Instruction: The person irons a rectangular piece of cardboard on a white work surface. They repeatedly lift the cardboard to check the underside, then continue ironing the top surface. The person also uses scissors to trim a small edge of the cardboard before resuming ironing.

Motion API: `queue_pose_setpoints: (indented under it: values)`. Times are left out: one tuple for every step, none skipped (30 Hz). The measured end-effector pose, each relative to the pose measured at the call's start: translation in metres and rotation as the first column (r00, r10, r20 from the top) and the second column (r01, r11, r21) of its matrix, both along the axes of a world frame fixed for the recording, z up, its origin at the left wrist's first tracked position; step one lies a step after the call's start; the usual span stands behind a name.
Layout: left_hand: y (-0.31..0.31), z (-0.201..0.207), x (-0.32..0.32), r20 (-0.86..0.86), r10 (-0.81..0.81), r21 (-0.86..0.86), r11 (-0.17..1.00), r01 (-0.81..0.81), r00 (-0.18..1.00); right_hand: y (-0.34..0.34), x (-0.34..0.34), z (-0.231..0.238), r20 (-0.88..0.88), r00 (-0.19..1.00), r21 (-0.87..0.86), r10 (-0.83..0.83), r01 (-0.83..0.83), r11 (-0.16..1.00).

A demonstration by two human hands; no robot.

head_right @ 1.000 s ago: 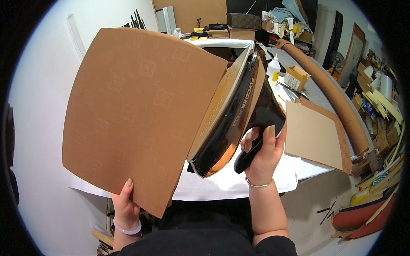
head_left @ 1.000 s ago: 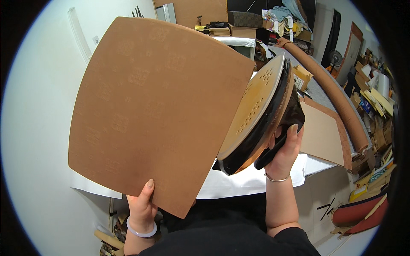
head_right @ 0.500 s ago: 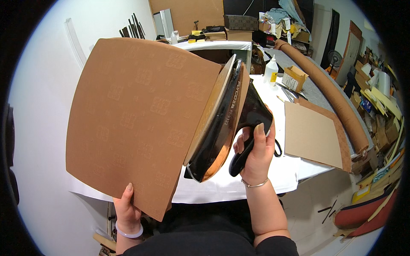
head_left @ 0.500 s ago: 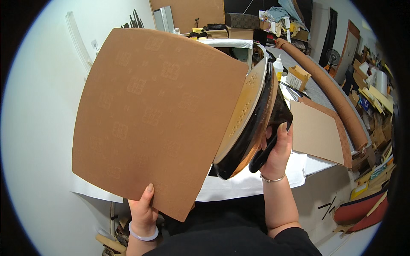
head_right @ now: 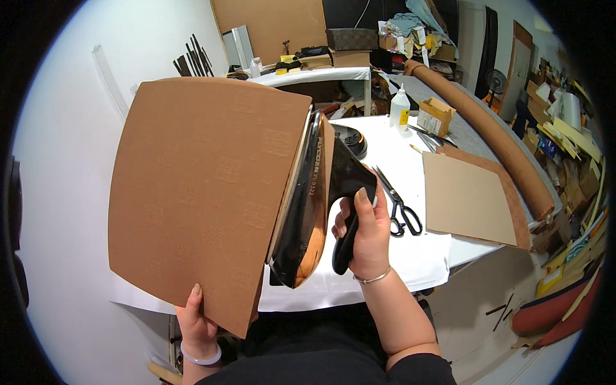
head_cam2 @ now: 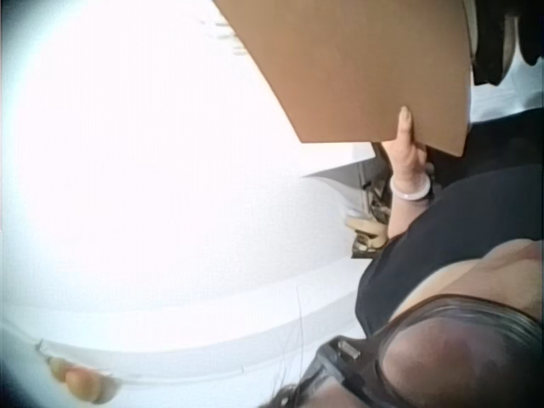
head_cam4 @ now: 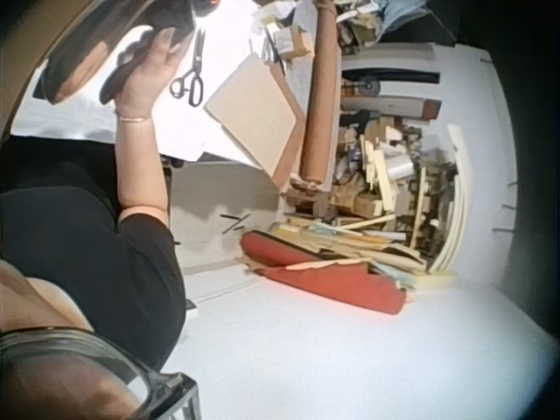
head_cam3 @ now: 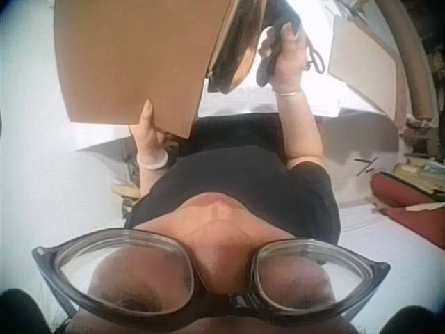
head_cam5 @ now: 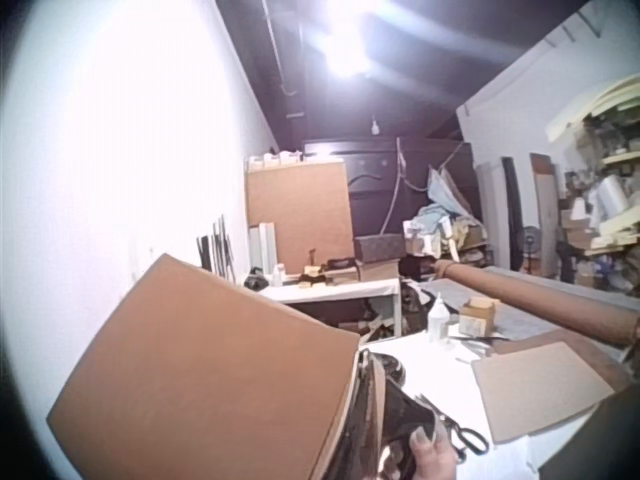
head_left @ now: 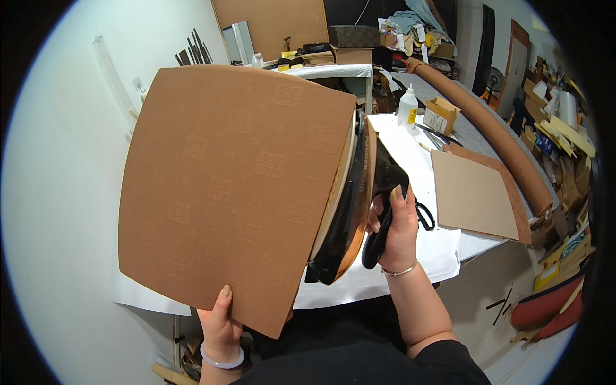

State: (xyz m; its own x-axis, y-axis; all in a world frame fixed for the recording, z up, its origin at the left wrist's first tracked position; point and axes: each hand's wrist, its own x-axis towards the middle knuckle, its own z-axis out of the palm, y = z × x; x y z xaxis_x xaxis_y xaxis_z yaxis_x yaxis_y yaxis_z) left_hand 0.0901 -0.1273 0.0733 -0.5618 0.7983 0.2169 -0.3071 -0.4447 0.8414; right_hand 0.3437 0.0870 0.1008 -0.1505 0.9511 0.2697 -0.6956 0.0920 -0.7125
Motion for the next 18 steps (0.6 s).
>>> queue_pose_setpoints:
  values:
    - [0.001, 0.000, 0.001, 0.005, 0.003, 0.007, 1.000, -0.003, 1.000, 0.000, -0.001, -0.001, 0.001, 1.000, -0.008, 0.016, -0.016, 1.000]
    - [0.001, 0.001, 0.002, 0.010, 0.007, 0.014, 1.000, -0.007, 1.000, -0.002, -0.002, 0.000, 0.008, 1.000, -0.026, 0.029, -0.029, 0.999]
    - [0.002, 0.002, 0.002, 0.014, 0.010, 0.022, 1.000, -0.010, 1.000, -0.003, -0.003, 0.001, 0.001, 0.999, -0.030, 0.047, -0.047, 0.998]
    - [0.002, 0.004, 0.001, 0.017, 0.018, 0.030, 0.999, -0.018, 1.000, -0.004, -0.004, -0.001, 0.004, 0.999, -0.021, 0.035, -0.035, 0.999]
    - [0.001, 0.006, -0.001, 0.019, 0.026, 0.038, 0.999, -0.027, 0.999, -0.004, -0.006, -0.002, 0.006, 1.000, -0.012, 0.024, -0.024, 1.000]
    - [0.000, 0.007, -0.003, 0.022, 0.038, 0.046, 0.998, -0.039, 0.999, -0.004, -0.005, -0.002, 0.006, 1.000, -0.030, 0.007, -0.006, 1.000]
    - [-0.001, 0.008, -0.005, 0.006, 0.071, 0.047, 0.996, -0.071, 0.997, -0.002, -0.003, -0.002, 0.006, 1.000, -0.048, -0.011, 0.011, 0.999]
    - [-0.002, 0.009, -0.008, -0.010, 0.104, 0.049, 0.993, -0.103, 0.995, -0.001, -0.001, -0.001, 0.006, 1.000, -0.066, -0.028, 0.029, 0.997]
    - [-0.005, 0.008, -0.010, -0.023, 0.140, 0.040, 0.989, -0.139, 0.990, -0.001, -0.001, -0.001, -0.004, 0.998, -0.047, -0.071, 0.070, 0.996]
    - [-0.007, 0.007, -0.014, -0.059, 0.150, 0.037, 0.988, -0.148, 0.987, 0.001, 0.002, 0.000, 0.003, 0.996, -0.037, -0.094, 0.094, 0.995]
    - [-0.009, 0.006, -0.017, -0.096, 0.158, 0.034, 0.987, -0.156, 0.983, 0.003, 0.005, 0.003, 0.009, 0.993, -0.026, -0.119, 0.119, 0.993]
    - [-0.011, 0.002, -0.019, -0.127, 0.163, 0.024, 0.987, -0.162, 0.978, 0.004, 0.008, 0.005, 0.016, 0.990, 0.007, -0.140, 0.140, 0.990]
    - [-0.012, -0.001, -0.019, -0.141, 0.165, 0.043, 0.986, -0.160, 0.976, 0.003, 0.009, 0.008, 0.010, 0.989, 0.031, -0.146, 0.146, 0.989]
    - [-0.011, -0.003, -0.018, -0.155, 0.166, 0.061, 0.986, -0.158, 0.974, 0.003, 0.010, 0.009, 0.007, 0.988, 0.047, -0.157, 0.157, 0.986]
    - [-0.012, -0.005, -0.018, -0.171, 0.168, 0.082, 0.984, -0.156, 0.971, 0.003, 0.011, 0.011, 0.003, 0.986, 0.066, -0.168, 0.167, 0.984]
    - [-0.015, -0.007, -0.020, -0.209, 0.147, 0.053, 0.989, -0.139, 0.967, 0.001, 0.012, 0.013, 0.022, 0.983, 0.083, -0.184, 0.181, 0.980]
    - [-0.016, -0.008, -0.019, -0.245, 0.148, 0.057, 0.989, -0.138, 0.958, -0.001, 0.013, 0.014, 0.019, 0.982, 0.082, -0.190, 0.188, 0.979]
    - [-0.014, -0.009, -0.019, -0.280, 0.147, 0.067, 0.989, -0.134, 0.949, -0.002, 0.014, 0.016, 0.015, 0.980, 0.088, -0.198, 0.196, 0.977]
